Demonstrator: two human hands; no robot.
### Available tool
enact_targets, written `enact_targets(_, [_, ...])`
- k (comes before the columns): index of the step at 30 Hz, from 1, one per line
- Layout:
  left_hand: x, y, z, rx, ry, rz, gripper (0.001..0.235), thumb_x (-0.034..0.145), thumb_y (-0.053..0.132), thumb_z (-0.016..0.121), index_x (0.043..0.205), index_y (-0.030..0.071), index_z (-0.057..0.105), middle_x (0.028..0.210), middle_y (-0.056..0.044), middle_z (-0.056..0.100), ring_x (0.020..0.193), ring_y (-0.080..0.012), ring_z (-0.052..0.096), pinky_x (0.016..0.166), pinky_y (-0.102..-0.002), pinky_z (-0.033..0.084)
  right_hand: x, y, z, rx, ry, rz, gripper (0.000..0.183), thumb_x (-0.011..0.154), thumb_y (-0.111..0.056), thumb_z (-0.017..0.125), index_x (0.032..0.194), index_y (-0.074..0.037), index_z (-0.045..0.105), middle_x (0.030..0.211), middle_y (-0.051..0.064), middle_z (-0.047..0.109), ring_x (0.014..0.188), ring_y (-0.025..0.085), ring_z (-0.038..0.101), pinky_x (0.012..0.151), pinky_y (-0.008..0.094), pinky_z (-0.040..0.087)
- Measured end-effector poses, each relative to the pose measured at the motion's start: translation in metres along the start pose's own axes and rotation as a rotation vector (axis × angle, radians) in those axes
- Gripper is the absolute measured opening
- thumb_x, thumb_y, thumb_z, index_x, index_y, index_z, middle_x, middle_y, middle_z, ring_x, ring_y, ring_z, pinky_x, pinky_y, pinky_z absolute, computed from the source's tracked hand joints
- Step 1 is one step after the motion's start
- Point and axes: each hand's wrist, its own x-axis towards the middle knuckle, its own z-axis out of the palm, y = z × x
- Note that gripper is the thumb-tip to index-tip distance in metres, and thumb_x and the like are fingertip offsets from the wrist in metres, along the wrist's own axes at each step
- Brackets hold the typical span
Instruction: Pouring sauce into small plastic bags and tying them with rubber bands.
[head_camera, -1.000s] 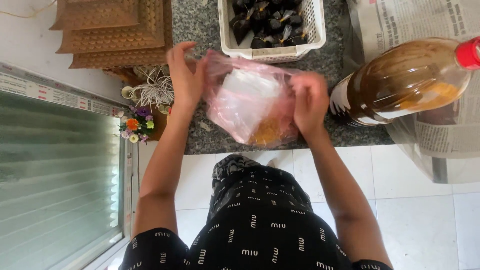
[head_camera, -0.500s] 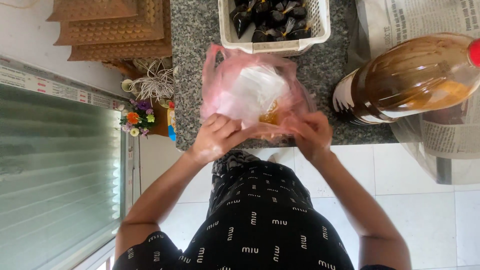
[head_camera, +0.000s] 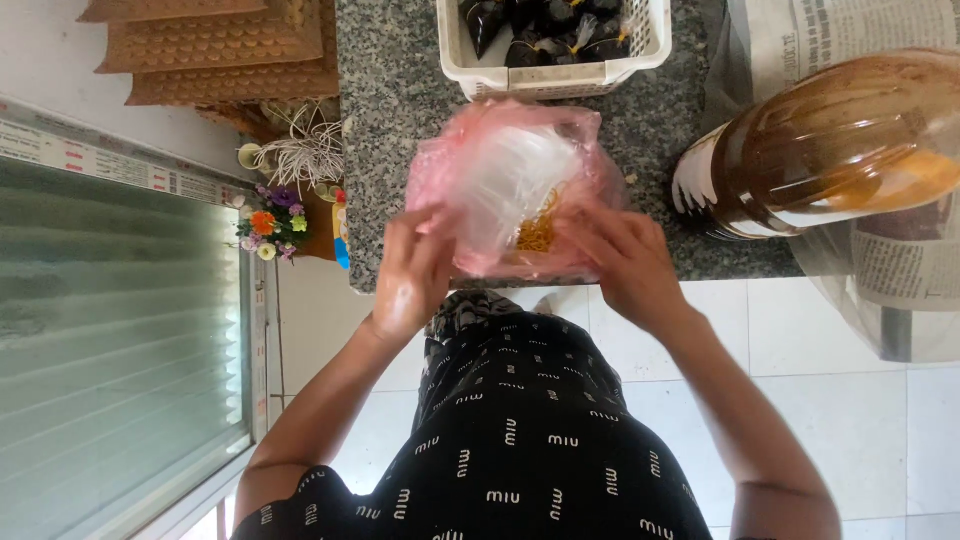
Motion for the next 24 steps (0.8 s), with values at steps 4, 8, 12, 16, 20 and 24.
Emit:
enact_targets(4, [0.032, -0.019, -0.004, 0.072, 0.052, -0.138, 0.069, 0.083, 0.006, 0.078, 0.147, 0.003, 0.051, 0.146, -0.028, 0.049, 0.117, -0.0393, 0.053, 0.099, -0.045, 0.049, -0.017, 0.041, 0.021, -0.109, -0.094, -0.051, 0.039, 0.079, -0.011, 0.079, 0.116, -0.019, 0.069, 0.119, 0.003, 0.067, 0.106, 0.027, 0.057, 0.091, 0.043, 0.042])
enact_targets(8, [0.04, -0.044, -0.008, -0.082, 0.013, -0.279, 0.079, 0.084, 0.013, 0.082, 0.151, 0.0, 0.043, 0.15, -0.025, 0.048, 0.121, -0.0407, 0.055, 0.098, -0.047, 0.048, -0.027, 0.043, 0.019, -0.093, -0.06, 0.014, 0.028, 0.079, -0.01, 0.078, 0.103, -0.017, 0.068, 0.107, 0.003, 0.064, 0.103, 0.029, 0.057, 0.088, 0.045, 0.041])
enact_targets(12, [0.039, -0.024, -0.022, -0.222, 0.135, -0.468, 0.055, 0.089, 0.005, 0.074, 0.14, 0.007, 0.054, 0.136, -0.015, 0.06, 0.109, -0.0302, 0.063, 0.085, -0.037, 0.056, -0.015, 0.013, -0.002, 0.049, 0.045, 0.06, 0.031, 0.079, -0.005, 0.068, 0.109, -0.012, 0.066, 0.11, 0.007, 0.068, 0.108, 0.03, 0.06, 0.094, 0.047, 0.04])
enact_targets(16, [0.039, -0.003, -0.017, 0.032, 0.265, -0.206, 0.038, 0.09, -0.001, 0.076, 0.124, 0.006, 0.062, 0.12, -0.014, 0.063, 0.111, -0.0291, 0.059, 0.091, -0.039, 0.051, 0.022, -0.02, 0.006, 0.123, 0.209, 0.052, 0.024, 0.092, -0.007, 0.067, 0.116, -0.011, 0.065, 0.114, 0.009, 0.069, 0.113, 0.03, 0.062, 0.101, 0.046, 0.041])
enact_targets(20, [0.042, 0.021, -0.006, -0.116, 0.205, -0.246, 0.026, 0.091, 0.001, 0.076, 0.115, 0.01, 0.069, 0.105, -0.006, 0.068, 0.102, -0.0243, 0.062, 0.092, -0.039, 0.05, 0.074, -0.045, 0.027, 0.059, 0.113, 0.046, 0.03, 0.084, -0.023, 0.082, 0.104, -0.007, 0.067, 0.101, 0.011, 0.067, 0.098, 0.032, 0.059, 0.088, 0.045, 0.041])
enact_targets(24, [0.05, 0.028, -0.013, -0.156, 0.167, -0.136, 0.026, 0.091, 0.001, 0.074, 0.116, 0.009, 0.07, 0.112, -0.007, 0.07, 0.11, -0.0292, 0.063, 0.1, -0.042, 0.048, 0.082, -0.033, 0.046, 0.104, 0.056, 0.06, 0.02, 0.089, -0.02, 0.082, 0.095, -0.01, 0.066, 0.096, 0.005, 0.068, 0.097, 0.032, 0.059, 0.088, 0.042, 0.044])
